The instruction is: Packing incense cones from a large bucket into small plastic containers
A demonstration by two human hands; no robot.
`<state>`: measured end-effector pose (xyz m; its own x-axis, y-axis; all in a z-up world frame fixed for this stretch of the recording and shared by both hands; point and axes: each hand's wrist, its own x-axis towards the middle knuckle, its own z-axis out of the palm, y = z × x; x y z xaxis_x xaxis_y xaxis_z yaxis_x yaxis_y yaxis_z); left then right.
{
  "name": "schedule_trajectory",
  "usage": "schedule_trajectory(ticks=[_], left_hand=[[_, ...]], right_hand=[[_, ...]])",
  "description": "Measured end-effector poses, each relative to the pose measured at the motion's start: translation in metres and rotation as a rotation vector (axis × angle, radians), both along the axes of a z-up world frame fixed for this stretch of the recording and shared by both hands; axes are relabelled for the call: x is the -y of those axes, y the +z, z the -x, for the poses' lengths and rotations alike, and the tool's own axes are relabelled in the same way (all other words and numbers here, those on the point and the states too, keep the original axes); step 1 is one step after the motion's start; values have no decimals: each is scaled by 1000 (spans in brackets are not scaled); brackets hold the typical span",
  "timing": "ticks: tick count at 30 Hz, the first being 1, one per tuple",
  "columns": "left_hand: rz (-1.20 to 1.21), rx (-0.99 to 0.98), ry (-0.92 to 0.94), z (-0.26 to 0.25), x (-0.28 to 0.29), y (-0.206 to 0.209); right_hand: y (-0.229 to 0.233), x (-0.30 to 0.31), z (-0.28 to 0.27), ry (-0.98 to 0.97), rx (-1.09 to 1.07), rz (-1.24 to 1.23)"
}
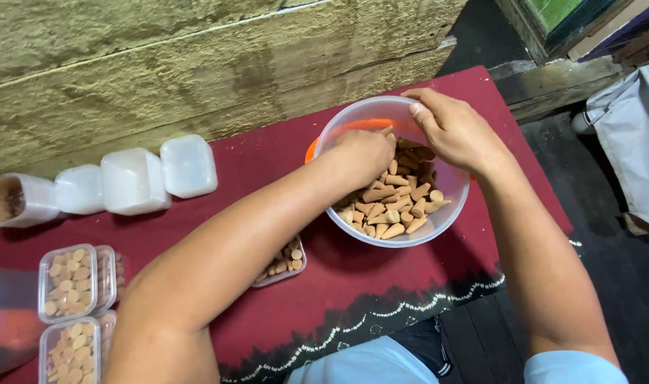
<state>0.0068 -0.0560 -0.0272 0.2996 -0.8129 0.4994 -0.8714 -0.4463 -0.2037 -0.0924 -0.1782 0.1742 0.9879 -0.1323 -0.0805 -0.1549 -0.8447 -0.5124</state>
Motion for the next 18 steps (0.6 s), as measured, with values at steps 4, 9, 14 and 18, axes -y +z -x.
schedule_trajectory(ticks=[4, 9, 14, 18], left_hand=[[54, 45, 74, -23, 17, -35], [-164, -359, 108, -15, 9, -12], [-151, -331, 105, -23, 13, -18], [-376, -684, 93, -31, 1, 35]], right_hand=[[-3, 1, -2, -47, -33, -10], [-8, 2, -4, -71, -58, 28], [-7, 4, -1, -66, -49, 27], [-4, 3, 2, -74, -28, 42]])
